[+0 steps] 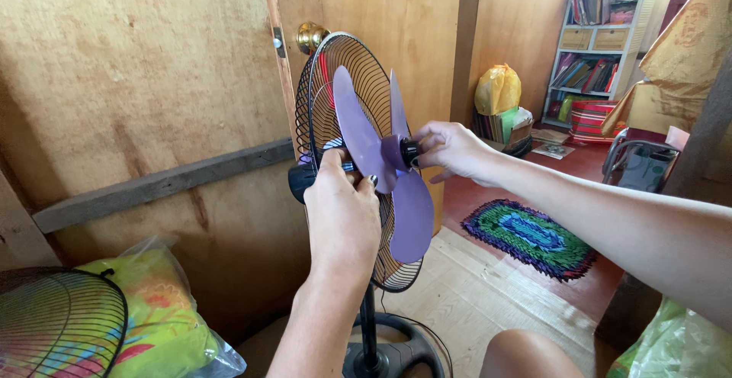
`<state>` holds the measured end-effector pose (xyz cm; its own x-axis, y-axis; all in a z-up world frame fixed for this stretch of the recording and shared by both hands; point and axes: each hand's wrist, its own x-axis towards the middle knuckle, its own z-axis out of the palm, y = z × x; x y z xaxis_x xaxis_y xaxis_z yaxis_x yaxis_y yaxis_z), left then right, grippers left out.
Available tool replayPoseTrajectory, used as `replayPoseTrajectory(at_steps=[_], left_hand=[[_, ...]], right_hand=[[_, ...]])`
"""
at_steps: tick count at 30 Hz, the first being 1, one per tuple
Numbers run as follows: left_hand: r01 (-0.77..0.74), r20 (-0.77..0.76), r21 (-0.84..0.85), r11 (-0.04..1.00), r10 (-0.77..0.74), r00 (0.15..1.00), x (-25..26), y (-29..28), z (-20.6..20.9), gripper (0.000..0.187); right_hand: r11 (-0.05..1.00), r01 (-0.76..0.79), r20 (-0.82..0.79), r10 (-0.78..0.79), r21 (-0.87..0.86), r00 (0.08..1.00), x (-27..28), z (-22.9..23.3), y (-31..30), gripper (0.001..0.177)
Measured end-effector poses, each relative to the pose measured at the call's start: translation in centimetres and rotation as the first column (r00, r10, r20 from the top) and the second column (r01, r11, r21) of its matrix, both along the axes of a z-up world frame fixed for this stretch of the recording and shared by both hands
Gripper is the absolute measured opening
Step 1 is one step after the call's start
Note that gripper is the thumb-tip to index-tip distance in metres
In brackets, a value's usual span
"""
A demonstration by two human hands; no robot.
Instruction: The person assembles a standing fan by attaching the purple fan blade to the motor shaft, securing it with a nut, and then attaching the front and rear protective grilles. The person repeatedly removes and reattaches components during the process.
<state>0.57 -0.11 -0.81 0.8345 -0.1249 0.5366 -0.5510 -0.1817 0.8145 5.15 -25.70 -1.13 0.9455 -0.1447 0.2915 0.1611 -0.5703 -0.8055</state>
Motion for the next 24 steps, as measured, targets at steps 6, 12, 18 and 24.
replayPoseTrajectory(at_steps=[6, 12, 18, 24], left_hand=[[0.038, -0.065, 0.024, 0.999, -0.037, 0.997, -0.4, 0.4, 0.3, 0.028], [0.015, -0.061, 0.031, 0.999, -0.013, 0.998, -0.7, 0.4, 0.6, 0.03], [-0.098, 0.117, 0.054, 0.994, 0.091, 0.989, -2.3, 0.9, 1.5, 0.043], [-0.186, 0.24, 0.017, 0.982, 0.176, 0.955, -3.4, 2.8, 4.4, 0.021]], right_hand=[[0.942, 0.293, -0.267, -0.243, 0.166, 0.932, 1.0, -0.8, -1.5, 0.051], [0.733, 0.105, -0.142, -0.011, 0.672, 0.99, 0.0, -0.7, -3.5, 0.037], [0.352, -0.227, 0.12, 0.3, 0.908, 0.946, -4.6, 0.9, -1.2, 0.038], [0.579, -0.385, 0.24, 0.314, 0.718, 0.919, -9.0, 3.6, 5.1, 0.048]])
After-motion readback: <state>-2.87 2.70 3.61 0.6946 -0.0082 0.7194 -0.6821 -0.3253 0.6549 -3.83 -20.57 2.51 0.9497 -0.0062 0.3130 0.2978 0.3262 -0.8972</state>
